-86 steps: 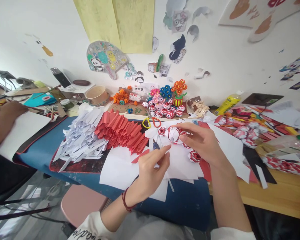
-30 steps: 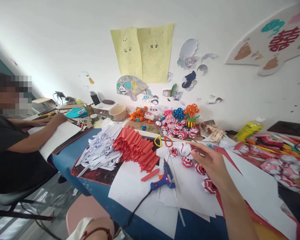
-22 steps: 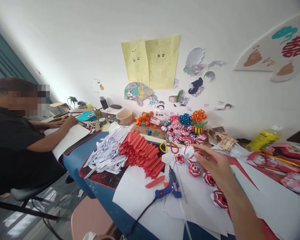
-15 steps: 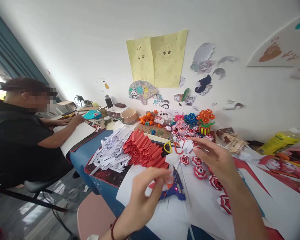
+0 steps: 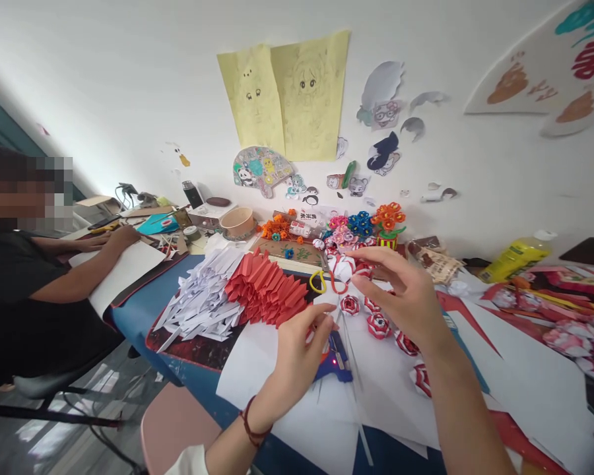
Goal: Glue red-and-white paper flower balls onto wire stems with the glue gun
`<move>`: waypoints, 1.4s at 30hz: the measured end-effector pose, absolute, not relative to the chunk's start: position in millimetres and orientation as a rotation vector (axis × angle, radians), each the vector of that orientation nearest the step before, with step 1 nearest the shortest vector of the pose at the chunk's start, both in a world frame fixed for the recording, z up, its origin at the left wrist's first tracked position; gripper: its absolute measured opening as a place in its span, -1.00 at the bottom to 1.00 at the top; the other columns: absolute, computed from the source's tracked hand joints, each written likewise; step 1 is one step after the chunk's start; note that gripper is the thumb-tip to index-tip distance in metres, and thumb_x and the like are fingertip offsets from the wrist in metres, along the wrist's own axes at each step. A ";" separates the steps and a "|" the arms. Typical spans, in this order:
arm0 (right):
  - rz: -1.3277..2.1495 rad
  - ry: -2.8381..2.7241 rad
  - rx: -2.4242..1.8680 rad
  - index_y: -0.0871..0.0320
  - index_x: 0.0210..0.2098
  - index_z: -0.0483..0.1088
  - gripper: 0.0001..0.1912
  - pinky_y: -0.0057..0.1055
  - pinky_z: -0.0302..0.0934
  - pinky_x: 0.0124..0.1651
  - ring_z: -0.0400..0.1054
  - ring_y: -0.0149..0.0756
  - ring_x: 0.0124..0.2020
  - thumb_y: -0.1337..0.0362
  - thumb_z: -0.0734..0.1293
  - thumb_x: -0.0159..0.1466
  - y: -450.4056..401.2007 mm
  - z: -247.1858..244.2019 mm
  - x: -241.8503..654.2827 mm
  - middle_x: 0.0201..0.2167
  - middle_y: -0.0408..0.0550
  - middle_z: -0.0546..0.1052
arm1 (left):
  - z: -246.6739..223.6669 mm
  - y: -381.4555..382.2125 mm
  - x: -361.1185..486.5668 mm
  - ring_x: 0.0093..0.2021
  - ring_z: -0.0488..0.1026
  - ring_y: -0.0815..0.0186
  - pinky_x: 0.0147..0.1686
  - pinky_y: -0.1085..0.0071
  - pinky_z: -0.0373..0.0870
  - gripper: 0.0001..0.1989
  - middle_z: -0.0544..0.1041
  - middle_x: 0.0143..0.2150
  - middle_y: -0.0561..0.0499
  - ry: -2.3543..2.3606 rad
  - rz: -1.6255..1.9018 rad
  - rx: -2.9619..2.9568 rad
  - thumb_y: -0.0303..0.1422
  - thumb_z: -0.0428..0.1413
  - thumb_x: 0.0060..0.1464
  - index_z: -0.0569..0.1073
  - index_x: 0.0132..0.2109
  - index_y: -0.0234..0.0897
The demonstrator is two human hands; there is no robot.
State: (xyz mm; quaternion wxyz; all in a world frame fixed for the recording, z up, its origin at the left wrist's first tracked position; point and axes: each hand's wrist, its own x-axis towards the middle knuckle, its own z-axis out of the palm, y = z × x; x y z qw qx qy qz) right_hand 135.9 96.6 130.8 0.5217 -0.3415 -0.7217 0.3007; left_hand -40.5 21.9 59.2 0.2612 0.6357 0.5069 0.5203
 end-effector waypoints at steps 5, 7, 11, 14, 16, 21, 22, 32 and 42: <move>0.641 -1.705 -0.798 -0.03 0.00 0.57 -0.66 -0.18 0.44 0.11 0.43 -0.05 0.15 0.01 0.45 0.29 96.0 138.9 133.2 0.05 0.01 0.56 | 59.7 32.4 -31.9 -0.36 0.59 0.34 -0.27 0.48 0.47 -0.78 0.66 -0.35 0.03 1.311 1.569 1.620 -0.31 0.05 0.39 0.59 -0.06 -0.23; 0.676 -1.697 -0.790 -0.05 0.06 0.54 -0.60 -0.16 0.42 0.15 0.41 -0.04 0.18 -0.03 0.45 0.29 93.7 142.4 133.9 0.10 0.00 0.54 | 59.0 36.6 -28.1 -0.38 0.58 0.35 -0.29 0.48 0.49 -0.77 0.64 -0.37 0.02 1.264 1.631 1.546 -0.28 0.05 0.39 0.58 -0.06 -0.25; 0.763 -1.581 -0.766 -0.10 0.23 0.40 -0.42 -0.17 0.44 0.11 0.46 -0.07 0.12 -0.12 0.42 0.28 88.5 145.6 140.6 0.16 0.03 0.53 | 60.6 41.6 -20.8 -0.43 0.56 0.35 -0.34 0.47 0.51 -0.75 0.61 -0.38 0.02 1.111 1.706 1.390 -0.23 0.07 0.38 0.58 -0.05 -0.28; 0.757 -1.478 -0.804 -0.07 0.24 0.38 -0.41 -0.15 0.46 0.06 0.50 -0.05 0.07 -0.10 0.42 0.28 86.7 137.3 148.0 0.11 0.07 0.54 | 65.9 43.3 -17.6 -0.45 0.56 0.36 -0.37 0.47 0.51 -0.74 0.60 -0.39 0.02 0.989 1.708 1.306 -0.21 0.10 0.37 0.57 -0.06 -0.29; 0.784 -1.453 -0.843 -0.04 0.21 0.40 -0.46 -0.17 0.46 0.02 0.53 -0.08 0.00 -0.06 0.43 0.30 85.3 125.0 151.8 0.06 0.07 0.56 | 70.7 44.3 -16.7 -0.45 0.56 0.36 -0.37 0.47 0.50 -0.74 0.58 -0.40 0.03 0.912 1.688 1.264 -0.20 0.12 0.35 0.56 -0.07 -0.31; 0.950 -1.521 -0.944 -0.01 0.12 0.47 -0.55 -0.28 0.48 -0.05 0.54 -0.19 -0.12 -0.02 0.42 0.31 72.9 81.6 149.7 -0.06 0.02 0.62 | 81.5 47.2 -14.8 -0.44 0.52 0.37 -0.31 0.45 0.47 -0.74 0.56 -0.45 0.04 0.823 1.636 1.275 -0.20 0.11 0.36 0.54 -0.09 -0.32; 0.988 -1.537 -0.963 0.00 0.11 0.48 -0.55 -0.29 0.48 -0.06 0.55 -0.19 -0.12 -0.02 0.43 0.30 69.1 72.6 147.1 -0.07 0.02 0.63 | 82.7 47.8 -14.2 -0.42 0.51 0.36 -0.27 0.45 0.47 -0.75 0.57 -0.45 0.04 0.833 1.630 1.290 -0.20 0.11 0.36 0.54 -0.10 -0.32; 1.006 -1.546 -1.078 0.08 -0.10 0.62 -0.69 -0.25 0.43 -0.17 0.53 -0.15 -0.26 0.04 0.44 0.28 49.8 27.3 119.7 -0.21 0.00 0.68 | 78.4 51.7 -5.6 -0.42 0.49 0.34 -0.37 0.45 0.46 -0.71 0.59 -0.39 0.00 0.833 1.582 1.218 -0.15 0.14 0.32 0.59 -0.07 -0.28; 0.922 -1.539 -1.030 0.04 -0.10 0.63 -0.75 -0.28 0.36 -0.20 0.52 -0.17 -0.26 0.11 0.41 0.32 49.1 18.2 112.0 -0.19 -0.03 0.69 | 64.0 51.0 -1.1 -0.47 0.48 0.38 -0.39 0.46 0.46 -0.74 0.64 -0.32 -0.03 0.880 1.592 1.232 -0.18 0.14 0.34 0.57 -0.04 -0.27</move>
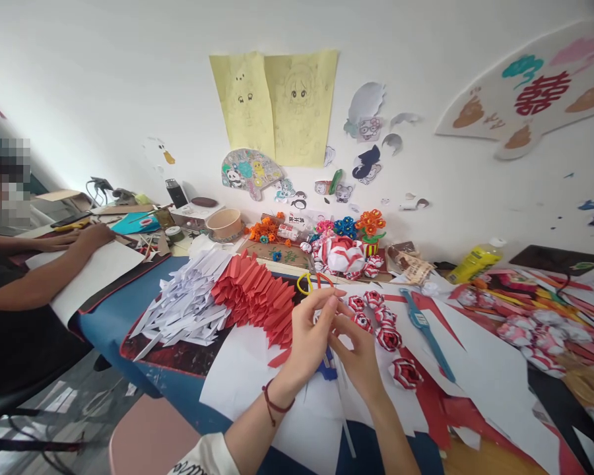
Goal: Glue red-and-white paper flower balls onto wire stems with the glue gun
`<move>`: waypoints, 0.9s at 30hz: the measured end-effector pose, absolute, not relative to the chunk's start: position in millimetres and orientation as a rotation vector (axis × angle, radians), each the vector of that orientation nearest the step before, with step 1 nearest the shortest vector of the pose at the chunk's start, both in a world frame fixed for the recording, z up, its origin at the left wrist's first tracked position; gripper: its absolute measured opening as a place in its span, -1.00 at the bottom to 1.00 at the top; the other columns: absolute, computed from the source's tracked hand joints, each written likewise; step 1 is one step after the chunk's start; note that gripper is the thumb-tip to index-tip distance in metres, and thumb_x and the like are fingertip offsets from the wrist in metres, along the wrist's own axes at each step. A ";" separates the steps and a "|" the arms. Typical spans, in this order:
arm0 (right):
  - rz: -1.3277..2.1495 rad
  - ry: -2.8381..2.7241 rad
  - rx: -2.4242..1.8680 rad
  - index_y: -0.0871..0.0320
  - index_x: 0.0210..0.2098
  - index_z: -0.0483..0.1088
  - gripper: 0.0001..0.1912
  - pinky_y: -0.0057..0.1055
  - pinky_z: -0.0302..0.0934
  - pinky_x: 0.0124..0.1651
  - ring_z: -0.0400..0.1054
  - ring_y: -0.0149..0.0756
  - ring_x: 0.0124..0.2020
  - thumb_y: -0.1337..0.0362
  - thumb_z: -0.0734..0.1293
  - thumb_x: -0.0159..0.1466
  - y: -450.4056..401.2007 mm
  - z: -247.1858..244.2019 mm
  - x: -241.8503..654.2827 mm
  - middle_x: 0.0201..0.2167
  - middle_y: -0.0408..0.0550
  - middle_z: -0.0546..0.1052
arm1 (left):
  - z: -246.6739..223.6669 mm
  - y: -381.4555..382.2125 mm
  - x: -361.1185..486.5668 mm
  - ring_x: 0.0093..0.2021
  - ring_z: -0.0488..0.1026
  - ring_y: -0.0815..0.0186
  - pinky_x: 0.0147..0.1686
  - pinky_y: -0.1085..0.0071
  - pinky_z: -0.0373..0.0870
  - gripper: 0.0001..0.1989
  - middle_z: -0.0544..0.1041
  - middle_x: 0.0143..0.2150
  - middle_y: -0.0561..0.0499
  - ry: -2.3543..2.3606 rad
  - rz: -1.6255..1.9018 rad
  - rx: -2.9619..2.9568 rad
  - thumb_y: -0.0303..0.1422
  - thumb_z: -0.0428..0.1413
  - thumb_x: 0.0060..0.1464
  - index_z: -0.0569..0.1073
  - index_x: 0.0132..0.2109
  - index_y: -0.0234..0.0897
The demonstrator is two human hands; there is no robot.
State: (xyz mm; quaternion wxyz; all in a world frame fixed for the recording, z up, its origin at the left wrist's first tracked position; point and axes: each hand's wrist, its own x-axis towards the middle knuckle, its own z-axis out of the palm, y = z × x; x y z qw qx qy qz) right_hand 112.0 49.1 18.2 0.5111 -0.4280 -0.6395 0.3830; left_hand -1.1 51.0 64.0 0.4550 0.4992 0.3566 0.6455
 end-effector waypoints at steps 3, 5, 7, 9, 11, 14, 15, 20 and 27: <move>0.852 -1.485 -1.045 0.06 -0.25 0.63 -0.81 -0.26 0.36 -0.19 0.52 -0.14 -0.25 0.13 0.40 0.32 48.3 15.4 109.9 -0.28 -0.05 0.68 | 59.3 51.5 -0.2 -0.39 0.55 0.33 -0.28 0.41 0.50 -0.74 0.66 -0.30 -0.05 0.921 1.609 1.284 -0.19 0.12 0.35 0.57 -0.02 -0.26; 0.822 -1.463 -1.053 0.07 -0.32 0.62 -0.81 -0.25 0.37 -0.18 0.51 -0.14 -0.29 0.13 0.40 0.32 48.0 15.0 109.5 -0.32 -0.05 0.67 | 58.0 51.9 0.3 -0.30 0.59 0.27 -0.21 0.38 0.51 -0.75 0.67 -0.29 -0.05 0.951 1.626 1.322 -0.19 0.12 0.36 0.58 -0.02 -0.25; 0.795 -1.448 -1.065 0.07 -0.32 0.61 -0.81 -0.23 0.39 -0.18 0.51 -0.14 -0.31 0.13 0.40 0.32 47.9 15.3 109.7 -0.34 -0.05 0.66 | 58.2 52.1 0.8 -0.24 0.61 0.23 -0.15 0.34 0.51 -0.75 0.67 -0.28 -0.05 0.987 1.641 1.362 -0.19 0.11 0.36 0.58 -0.03 -0.24; 0.768 -1.435 -1.073 0.06 -0.30 0.61 -0.81 -0.21 0.42 -0.17 0.53 -0.12 -0.31 0.12 0.40 0.31 48.1 15.8 110.2 -0.34 -0.04 0.67 | 59.4 52.1 1.4 -0.21 0.62 0.21 -0.08 0.31 0.49 -0.76 0.68 -0.27 -0.06 1.019 1.649 1.398 -0.21 0.11 0.36 0.59 -0.04 -0.24; 0.746 -1.434 -1.069 0.05 -0.31 0.61 -0.82 -0.22 0.43 -0.18 0.54 -0.11 -0.30 0.12 0.41 0.30 48.7 16.3 111.0 -0.35 -0.05 0.67 | 60.7 52.3 2.0 -0.17 0.63 0.19 -0.03 0.29 0.48 -0.77 0.69 -0.26 -0.06 1.039 1.657 1.423 -0.23 0.10 0.37 0.59 -0.04 -0.24; 0.728 -1.447 -1.051 0.05 -0.32 0.61 -0.81 -0.23 0.42 -0.21 0.54 -0.13 -0.33 0.11 0.40 0.31 50.5 17.1 113.0 -0.37 -0.06 0.66 | 61.6 53.8 2.0 -0.08 0.63 0.15 0.05 0.25 0.45 -0.76 0.70 -0.18 -0.08 1.061 1.638 1.469 -0.24 0.10 0.37 0.60 -0.01 -0.23; 0.720 -1.447 -1.048 0.05 -0.32 0.61 -0.81 -0.24 0.42 -0.22 0.53 -0.14 -0.33 0.11 0.40 0.32 51.4 17.6 114.2 -0.38 -0.06 0.65 | 61.5 54.6 1.7 -0.04 0.62 0.15 0.07 0.24 0.43 -0.76 0.70 -0.14 -0.08 1.066 1.626 1.490 -0.25 0.10 0.37 0.59 0.02 -0.22; 0.666 -1.452 -1.044 0.05 -0.33 0.61 -0.82 -0.24 0.40 -0.22 0.51 -0.15 -0.33 0.11 0.43 0.30 58.6 23.9 125.4 -0.39 -0.06 0.65 | 58.8 56.3 -2.9 0.09 0.57 0.13 0.18 0.20 0.37 -0.75 0.68 0.00 -0.10 1.080 1.591 1.533 -0.26 0.11 0.36 0.54 0.10 -0.20; 0.592 -1.437 -1.030 0.06 -0.29 0.62 -0.82 -0.26 0.40 -0.14 0.55 -0.17 -0.29 0.10 0.44 0.30 78.9 33.3 149.8 -0.31 -0.04 0.68 | 55.6 49.7 -12.7 0.05 0.58 0.13 0.14 0.22 0.37 -0.79 0.69 -0.04 -0.10 1.126 1.578 1.586 -0.28 0.12 0.35 0.58 0.02 -0.23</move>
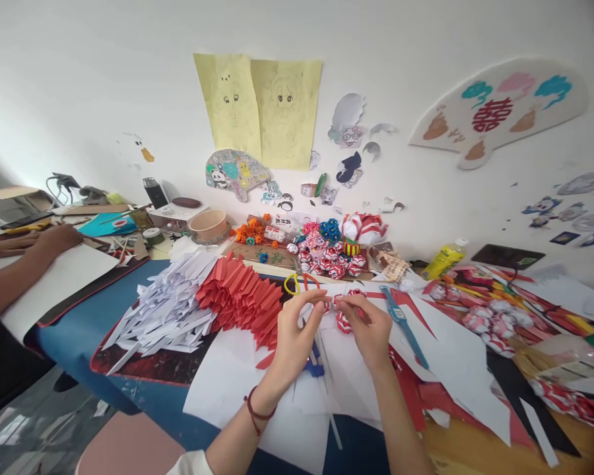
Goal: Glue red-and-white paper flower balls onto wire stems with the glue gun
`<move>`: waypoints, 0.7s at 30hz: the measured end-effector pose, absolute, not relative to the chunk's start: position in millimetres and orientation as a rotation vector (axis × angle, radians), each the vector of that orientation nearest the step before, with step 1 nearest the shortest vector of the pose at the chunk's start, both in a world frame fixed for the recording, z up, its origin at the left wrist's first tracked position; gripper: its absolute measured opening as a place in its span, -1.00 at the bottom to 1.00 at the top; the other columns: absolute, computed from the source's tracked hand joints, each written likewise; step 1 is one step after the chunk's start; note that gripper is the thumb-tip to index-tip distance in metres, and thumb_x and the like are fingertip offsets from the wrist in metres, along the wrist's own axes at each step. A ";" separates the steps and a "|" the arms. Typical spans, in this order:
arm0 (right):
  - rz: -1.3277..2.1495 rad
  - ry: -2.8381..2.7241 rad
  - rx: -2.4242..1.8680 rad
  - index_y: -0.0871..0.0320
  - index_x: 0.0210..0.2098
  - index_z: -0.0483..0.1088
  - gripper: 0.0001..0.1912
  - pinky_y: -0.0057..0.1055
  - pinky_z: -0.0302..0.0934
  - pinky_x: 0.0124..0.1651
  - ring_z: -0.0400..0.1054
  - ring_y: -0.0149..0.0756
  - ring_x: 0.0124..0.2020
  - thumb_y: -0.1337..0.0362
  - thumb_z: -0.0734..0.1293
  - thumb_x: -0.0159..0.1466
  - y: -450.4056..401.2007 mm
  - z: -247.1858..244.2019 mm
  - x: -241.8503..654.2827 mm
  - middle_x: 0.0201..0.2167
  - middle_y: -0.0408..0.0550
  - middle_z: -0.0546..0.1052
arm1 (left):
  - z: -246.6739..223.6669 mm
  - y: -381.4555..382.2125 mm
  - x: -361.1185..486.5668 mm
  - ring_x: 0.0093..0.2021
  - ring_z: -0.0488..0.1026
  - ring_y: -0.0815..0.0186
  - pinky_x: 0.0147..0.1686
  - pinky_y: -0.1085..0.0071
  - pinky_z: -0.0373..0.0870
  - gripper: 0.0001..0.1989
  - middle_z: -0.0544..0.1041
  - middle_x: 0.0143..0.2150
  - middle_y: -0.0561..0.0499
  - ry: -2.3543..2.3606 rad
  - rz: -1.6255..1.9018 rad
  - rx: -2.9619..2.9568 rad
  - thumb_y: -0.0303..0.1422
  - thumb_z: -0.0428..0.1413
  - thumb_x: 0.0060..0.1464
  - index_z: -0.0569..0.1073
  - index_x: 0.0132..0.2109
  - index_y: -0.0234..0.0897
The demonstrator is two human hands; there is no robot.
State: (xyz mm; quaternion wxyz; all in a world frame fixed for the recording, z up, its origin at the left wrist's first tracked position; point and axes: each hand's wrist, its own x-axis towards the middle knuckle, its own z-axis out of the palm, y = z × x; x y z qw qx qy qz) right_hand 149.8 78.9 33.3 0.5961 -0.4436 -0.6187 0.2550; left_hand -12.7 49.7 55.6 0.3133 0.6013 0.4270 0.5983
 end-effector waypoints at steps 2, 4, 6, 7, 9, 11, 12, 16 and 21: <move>0.563 -1.413 -1.024 0.07 -0.30 0.62 -0.80 -0.27 0.40 -0.14 0.55 -0.18 -0.29 0.09 0.45 0.30 87.1 34.6 156.8 -0.32 -0.04 0.68 | 54.8 48.1 -15.3 0.00 0.59 0.14 0.11 0.24 0.37 -0.81 0.69 -0.08 -0.08 1.142 1.560 1.605 -0.28 0.12 0.34 0.60 -0.05 -0.22; 0.531 -1.382 -1.014 0.09 -0.29 0.62 -0.79 -0.28 0.40 -0.14 0.55 -0.19 -0.30 0.09 0.45 0.29 95.3 35.9 164.1 -0.34 -0.05 0.67 | 54.0 46.8 -17.5 -0.03 0.60 0.15 0.07 0.25 0.38 -0.80 0.70 -0.11 -0.07 1.152 1.533 1.606 -0.29 0.11 0.34 0.62 -0.11 -0.21; 0.499 -1.347 -1.008 0.10 -0.27 0.62 -0.78 -0.28 0.40 -0.15 0.54 -0.20 -0.32 0.08 0.46 0.28 102.5 37.6 171.8 -0.33 -0.04 0.68 | 53.1 45.7 -19.3 -0.04 0.60 0.15 0.04 0.27 0.39 -0.79 0.70 -0.11 -0.06 1.159 1.509 1.593 -0.29 0.10 0.33 0.63 -0.14 -0.20; 0.486 -1.332 -1.006 0.11 -0.25 0.62 -0.78 -0.27 0.41 -0.15 0.54 -0.20 -0.32 0.08 0.46 0.28 105.5 38.6 175.5 -0.33 -0.03 0.68 | 52.4 45.2 -20.0 -0.05 0.60 0.15 0.02 0.27 0.39 -0.79 0.70 -0.11 -0.05 1.164 1.495 1.589 -0.28 0.10 0.33 0.63 -0.15 -0.19; 0.465 -1.308 -1.002 0.11 -0.24 0.62 -0.77 -0.27 0.42 -0.16 0.55 -0.20 -0.33 0.08 0.46 0.28 110.1 41.1 182.5 -0.31 -0.02 0.68 | 50.8 44.6 -20.9 -0.07 0.60 0.15 -0.01 0.28 0.39 -0.78 0.70 -0.15 -0.04 1.166 1.457 1.583 -0.27 0.10 0.32 0.63 -0.17 -0.18; 0.449 -1.291 -0.997 0.11 -0.24 0.62 -0.77 -0.26 0.43 -0.18 0.55 -0.20 -0.34 0.08 0.47 0.27 113.0 43.8 188.4 -0.29 -0.01 0.69 | 48.8 44.3 -21.5 -0.10 0.60 0.16 -0.01 0.28 0.39 -0.78 0.69 -0.20 -0.02 1.148 1.418 1.569 -0.26 0.10 0.32 0.63 -0.17 -0.18; 0.441 -1.281 -0.996 0.11 -0.24 0.62 -0.77 -0.26 0.44 -0.18 0.55 -0.20 -0.34 0.08 0.47 0.26 113.9 45.0 190.8 -0.26 0.00 0.69 | 47.8 44.1 -21.7 -0.11 0.60 0.16 -0.01 0.28 0.39 -0.78 0.69 -0.22 -0.02 1.134 1.403 1.562 -0.25 0.10 0.32 0.63 -0.16 -0.18; 0.408 -1.242 -0.994 0.11 -0.23 0.63 -0.76 -0.25 0.44 -0.17 0.56 -0.21 -0.35 0.09 0.49 0.24 116.1 48.2 197.6 -0.23 0.01 0.70 | 45.0 42.6 -22.5 -0.13 0.60 0.16 -0.02 0.29 0.39 -0.78 0.69 -0.26 -0.01 1.106 1.379 1.546 -0.23 0.11 0.31 0.63 -0.17 -0.18; 0.381 -1.216 -0.980 0.12 -0.24 0.63 -0.77 -0.24 0.45 -0.17 0.56 -0.20 -0.33 0.09 0.51 0.22 116.0 51.7 202.4 -0.25 0.01 0.69 | 43.9 39.1 -24.9 -0.16 0.59 0.19 -0.04 0.31 0.39 -0.77 0.68 -0.28 0.01 1.108 1.349 1.565 -0.22 0.11 0.32 0.63 -0.17 -0.18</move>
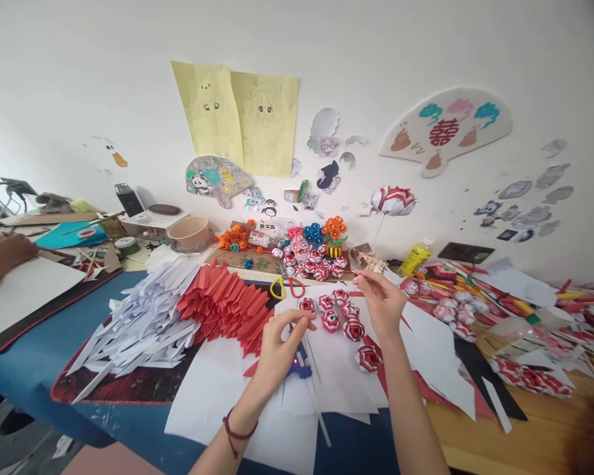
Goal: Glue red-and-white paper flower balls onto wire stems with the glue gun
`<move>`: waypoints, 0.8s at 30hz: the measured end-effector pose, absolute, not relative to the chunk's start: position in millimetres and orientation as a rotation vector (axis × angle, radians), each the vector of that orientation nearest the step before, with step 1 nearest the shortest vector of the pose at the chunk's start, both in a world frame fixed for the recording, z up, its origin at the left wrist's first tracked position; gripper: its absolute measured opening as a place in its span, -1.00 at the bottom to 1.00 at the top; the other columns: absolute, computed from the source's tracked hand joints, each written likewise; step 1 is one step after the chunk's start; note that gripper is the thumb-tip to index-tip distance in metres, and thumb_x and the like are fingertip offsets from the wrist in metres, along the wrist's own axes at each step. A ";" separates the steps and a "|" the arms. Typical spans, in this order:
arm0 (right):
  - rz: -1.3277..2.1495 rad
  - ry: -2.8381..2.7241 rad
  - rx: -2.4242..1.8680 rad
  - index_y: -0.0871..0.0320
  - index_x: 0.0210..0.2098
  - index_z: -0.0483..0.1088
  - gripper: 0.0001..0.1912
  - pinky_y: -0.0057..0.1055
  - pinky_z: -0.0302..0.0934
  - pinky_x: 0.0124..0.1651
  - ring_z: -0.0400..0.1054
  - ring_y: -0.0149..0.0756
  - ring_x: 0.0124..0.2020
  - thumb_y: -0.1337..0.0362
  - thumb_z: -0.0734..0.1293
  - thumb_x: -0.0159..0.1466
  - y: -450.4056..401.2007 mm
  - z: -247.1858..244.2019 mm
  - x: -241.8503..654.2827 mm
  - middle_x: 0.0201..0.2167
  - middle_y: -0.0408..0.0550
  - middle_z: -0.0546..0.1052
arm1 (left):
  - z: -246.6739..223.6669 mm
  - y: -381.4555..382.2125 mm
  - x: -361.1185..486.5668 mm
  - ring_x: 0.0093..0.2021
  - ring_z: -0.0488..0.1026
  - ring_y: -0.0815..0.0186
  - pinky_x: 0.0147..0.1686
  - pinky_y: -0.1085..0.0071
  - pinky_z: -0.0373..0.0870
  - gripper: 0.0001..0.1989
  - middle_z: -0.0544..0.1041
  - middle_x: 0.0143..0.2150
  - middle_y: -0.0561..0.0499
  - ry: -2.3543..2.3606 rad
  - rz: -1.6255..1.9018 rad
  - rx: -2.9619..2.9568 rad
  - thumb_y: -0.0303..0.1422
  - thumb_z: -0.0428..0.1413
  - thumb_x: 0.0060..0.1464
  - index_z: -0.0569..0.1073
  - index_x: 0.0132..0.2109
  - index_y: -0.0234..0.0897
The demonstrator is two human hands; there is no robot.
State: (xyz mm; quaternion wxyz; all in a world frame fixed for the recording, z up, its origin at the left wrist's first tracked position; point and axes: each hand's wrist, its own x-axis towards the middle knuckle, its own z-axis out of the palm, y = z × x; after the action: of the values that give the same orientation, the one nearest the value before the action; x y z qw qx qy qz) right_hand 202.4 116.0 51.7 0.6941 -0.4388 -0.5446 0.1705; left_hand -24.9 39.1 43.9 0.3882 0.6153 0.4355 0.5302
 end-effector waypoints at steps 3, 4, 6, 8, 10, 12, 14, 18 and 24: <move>0.357 -1.209 -0.981 0.12 -0.25 0.63 -0.78 -0.25 0.43 -0.17 0.56 -0.20 -0.32 0.10 0.51 0.22 112.8 55.6 204.4 -0.26 0.01 0.69 | 41.7 35.6 -25.3 -0.21 0.58 0.22 -0.08 0.32 0.39 -0.77 0.67 -0.31 0.02 1.099 1.339 1.614 -0.24 0.09 0.35 0.62 -0.16 -0.19; 0.350 -1.210 -0.983 0.11 -0.26 0.64 -0.79 -0.25 0.43 -0.17 0.56 -0.20 -0.32 0.11 0.51 0.22 111.2 56.8 204.8 -0.26 0.00 0.69 | 41.2 34.3 -24.7 -0.21 0.59 0.23 -0.09 0.32 0.39 -0.78 0.67 -0.31 0.03 1.106 1.353 1.654 -0.26 0.09 0.36 0.61 -0.16 -0.19; 0.341 -1.214 -0.989 0.11 -0.26 0.64 -0.79 -0.25 0.42 -0.15 0.55 -0.21 -0.32 0.11 0.51 0.22 107.0 58.7 204.8 -0.27 -0.01 0.69 | 43.0 32.3 -22.1 -0.21 0.58 0.26 -0.11 0.32 0.35 -0.81 0.68 -0.29 0.05 1.151 1.429 1.805 -0.31 0.08 0.38 0.59 -0.14 -0.17; 0.338 -1.222 -0.999 0.10 -0.25 0.64 -0.80 -0.25 0.41 -0.14 0.56 -0.20 -0.29 0.12 0.51 0.22 101.5 59.3 203.5 -0.27 -0.01 0.69 | 51.4 33.8 -17.1 -0.20 0.58 0.29 -0.11 0.31 0.31 -0.85 0.68 -0.22 0.06 1.207 1.562 2.070 -0.39 0.08 0.39 0.56 -0.06 -0.17; 0.346 -1.235 -1.015 0.10 -0.25 0.64 -0.80 -0.26 0.40 -0.14 0.55 -0.20 -0.29 0.12 0.51 0.23 94.2 58.5 200.4 -0.26 -0.02 0.70 | 67.9 41.1 -10.1 -0.19 0.57 0.29 -0.11 0.29 0.30 -0.81 0.68 -0.14 0.03 1.216 1.682 2.442 -0.45 0.07 0.38 0.49 0.07 -0.20; 0.367 -1.251 -1.036 0.10 -0.25 0.65 -0.80 -0.27 0.39 -0.16 0.53 -0.21 -0.31 0.12 0.50 0.23 84.7 56.6 195.2 -0.28 -0.03 0.69 | 89.5 54.7 -2.2 -0.18 0.56 0.28 -0.11 0.28 0.31 -0.70 0.68 -0.09 -0.02 1.174 1.719 2.883 -0.49 0.07 0.37 0.42 0.19 -0.26; 0.397 -1.263 -1.057 0.10 -0.24 0.65 -0.81 -0.29 0.37 -0.19 0.51 -0.24 -0.35 0.13 0.50 0.23 73.3 54.0 187.9 -0.31 -0.06 0.69 | 110.1 72.1 5.0 -0.19 0.56 0.28 -0.13 0.29 0.32 -0.66 0.66 -0.05 -0.04 1.030 1.642 3.301 -0.45 0.07 0.38 0.38 0.25 -0.26; 0.483 -1.263 -1.070 0.11 -0.28 0.64 -0.82 -0.34 0.36 -0.26 0.48 -0.26 -0.38 0.13 0.51 0.23 49.7 50.6 170.4 -0.38 -0.08 0.66 | 125.2 101.8 10.7 -0.16 0.56 0.24 -0.13 0.29 0.37 -0.69 0.64 -0.07 -0.10 0.748 1.592 3.660 -0.42 0.03 0.39 0.43 0.21 -0.29; 0.843 -1.282 -0.975 0.10 -0.15 0.62 -0.74 -0.37 0.40 -0.32 0.46 -0.29 -0.44 0.07 0.45 0.29 32.6 49.4 156.8 -0.44 -0.08 0.62 | 92.7 118.5 7.5 -0.22 0.60 0.24 -0.24 0.33 0.43 -0.76 0.69 -0.10 -0.11 0.748 1.531 3.248 -0.43 -0.01 0.40 0.54 0.04 -0.29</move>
State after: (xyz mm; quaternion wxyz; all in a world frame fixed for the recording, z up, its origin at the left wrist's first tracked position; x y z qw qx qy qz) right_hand 156.8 32.6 49.4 0.6147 -0.4229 -0.5562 0.3659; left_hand 7.5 118.5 92.7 -0.2600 0.8551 0.1970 0.4030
